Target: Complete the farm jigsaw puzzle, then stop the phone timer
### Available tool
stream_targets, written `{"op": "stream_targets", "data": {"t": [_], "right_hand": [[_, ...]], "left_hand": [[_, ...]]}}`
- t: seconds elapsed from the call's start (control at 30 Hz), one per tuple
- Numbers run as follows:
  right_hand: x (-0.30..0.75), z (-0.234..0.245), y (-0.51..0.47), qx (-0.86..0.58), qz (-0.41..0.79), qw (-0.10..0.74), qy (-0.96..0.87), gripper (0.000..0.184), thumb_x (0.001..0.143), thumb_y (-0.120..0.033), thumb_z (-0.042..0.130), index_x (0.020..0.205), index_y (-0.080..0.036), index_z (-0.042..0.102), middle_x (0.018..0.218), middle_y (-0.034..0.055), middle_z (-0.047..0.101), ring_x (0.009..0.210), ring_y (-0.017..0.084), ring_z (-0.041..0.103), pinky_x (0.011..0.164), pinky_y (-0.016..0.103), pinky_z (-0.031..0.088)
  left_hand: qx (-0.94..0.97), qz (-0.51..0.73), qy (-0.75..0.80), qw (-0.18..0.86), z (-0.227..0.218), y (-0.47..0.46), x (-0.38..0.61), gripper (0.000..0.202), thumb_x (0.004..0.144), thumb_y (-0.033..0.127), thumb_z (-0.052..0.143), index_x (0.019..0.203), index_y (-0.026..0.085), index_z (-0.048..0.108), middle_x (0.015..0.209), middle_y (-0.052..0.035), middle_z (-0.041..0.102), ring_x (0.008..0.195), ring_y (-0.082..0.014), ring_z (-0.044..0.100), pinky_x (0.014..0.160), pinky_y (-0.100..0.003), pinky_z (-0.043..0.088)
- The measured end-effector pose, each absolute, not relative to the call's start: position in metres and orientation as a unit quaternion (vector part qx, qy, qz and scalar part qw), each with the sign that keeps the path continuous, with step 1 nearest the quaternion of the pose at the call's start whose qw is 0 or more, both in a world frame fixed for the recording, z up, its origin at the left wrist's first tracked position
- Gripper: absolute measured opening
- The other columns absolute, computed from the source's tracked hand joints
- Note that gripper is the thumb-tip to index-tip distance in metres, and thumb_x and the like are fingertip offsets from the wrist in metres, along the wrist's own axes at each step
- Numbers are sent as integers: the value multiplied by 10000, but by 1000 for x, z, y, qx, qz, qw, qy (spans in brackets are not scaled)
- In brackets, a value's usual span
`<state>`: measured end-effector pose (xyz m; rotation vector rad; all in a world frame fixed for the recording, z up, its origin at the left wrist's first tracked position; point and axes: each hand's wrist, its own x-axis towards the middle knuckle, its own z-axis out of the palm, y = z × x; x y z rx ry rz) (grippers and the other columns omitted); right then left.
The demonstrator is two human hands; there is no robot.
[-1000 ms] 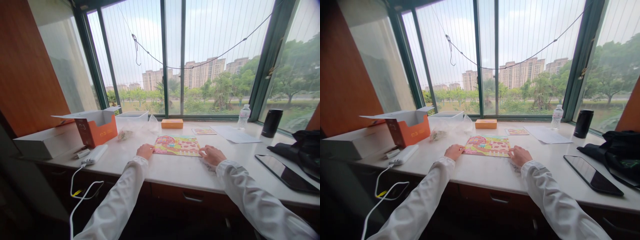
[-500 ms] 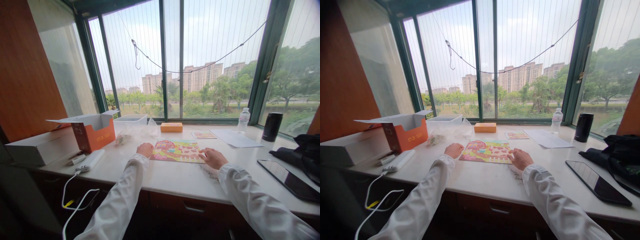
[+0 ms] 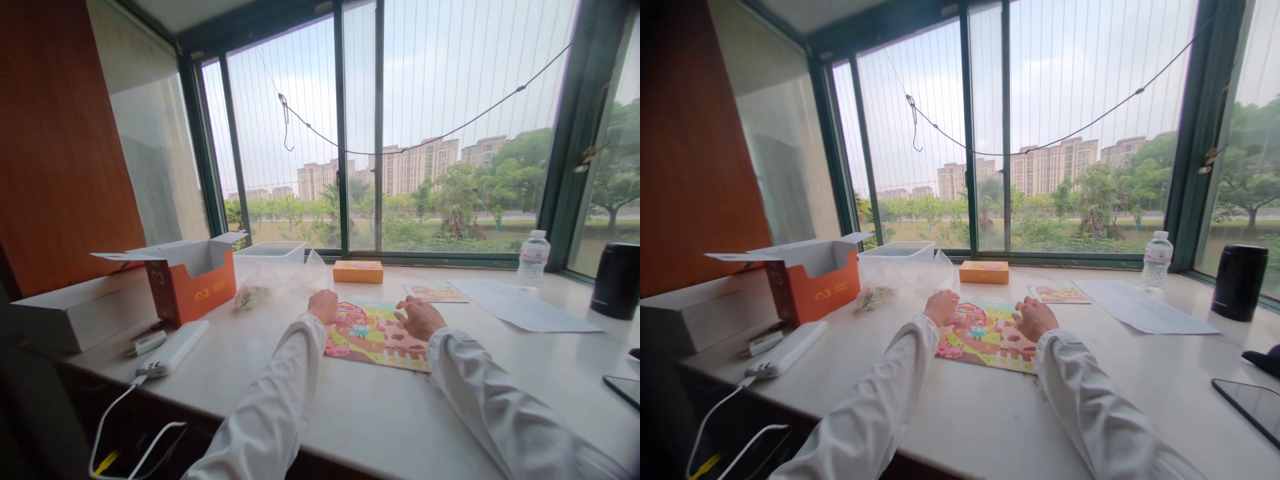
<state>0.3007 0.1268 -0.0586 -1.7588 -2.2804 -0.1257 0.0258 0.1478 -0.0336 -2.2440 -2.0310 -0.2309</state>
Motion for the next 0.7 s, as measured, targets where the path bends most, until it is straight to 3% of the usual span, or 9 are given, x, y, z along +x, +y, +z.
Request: {"op": "stream_targets", "data": {"t": [0.13, 0.3, 0.47, 0.7], "right_hand": [[274, -66, 159, -581, -36, 134, -802, 441, 947, -386, 416, 1275, -169, 615, 1273, 129, 591, 1153, 264, 540, 963, 382, 388], [237, -80, 178, -537, 20, 146, -831, 491, 953, -436, 383, 1382, -247, 532, 1439, 91, 481, 1279, 257, 460, 1039, 403, 335], [223, -92, 182, -549, 51, 152, -820, 425, 927, -434, 414, 1250, -288, 649, 1405, 66, 520, 1255, 247, 480, 1045, 403, 319], [224, -90, 179, -579, 82, 176, -792, 414, 881, -482, 476, 1214, -331, 670, 1366, 52, 543, 1255, 256, 456, 1034, 416, 301]], "left_hand": [[-769, -47, -636, 41, -52, 158, 20, 314, 914, 332, 476, 1146, 284, 681, 1191, -81, 653, 1087, -237, 616, 925, -349, 491], [-805, -33, -590, 40, -58, 163, 12, 358, 954, 382, 418, 1253, 348, 612, 1277, -48, 607, 1124, -233, 596, 936, -346, 485], [-797, -21, -604, 1, -61, 165, 14, 368, 919, 392, 489, 1270, 419, 599, 1220, -13, 657, 1106, -245, 613, 904, -340, 494], [-761, -42, -646, -39, -60, 167, 16, 376, 890, 450, 523, 1255, 436, 610, 1243, 6, 653, 1081, -240, 626, 902, -332, 488]]}}
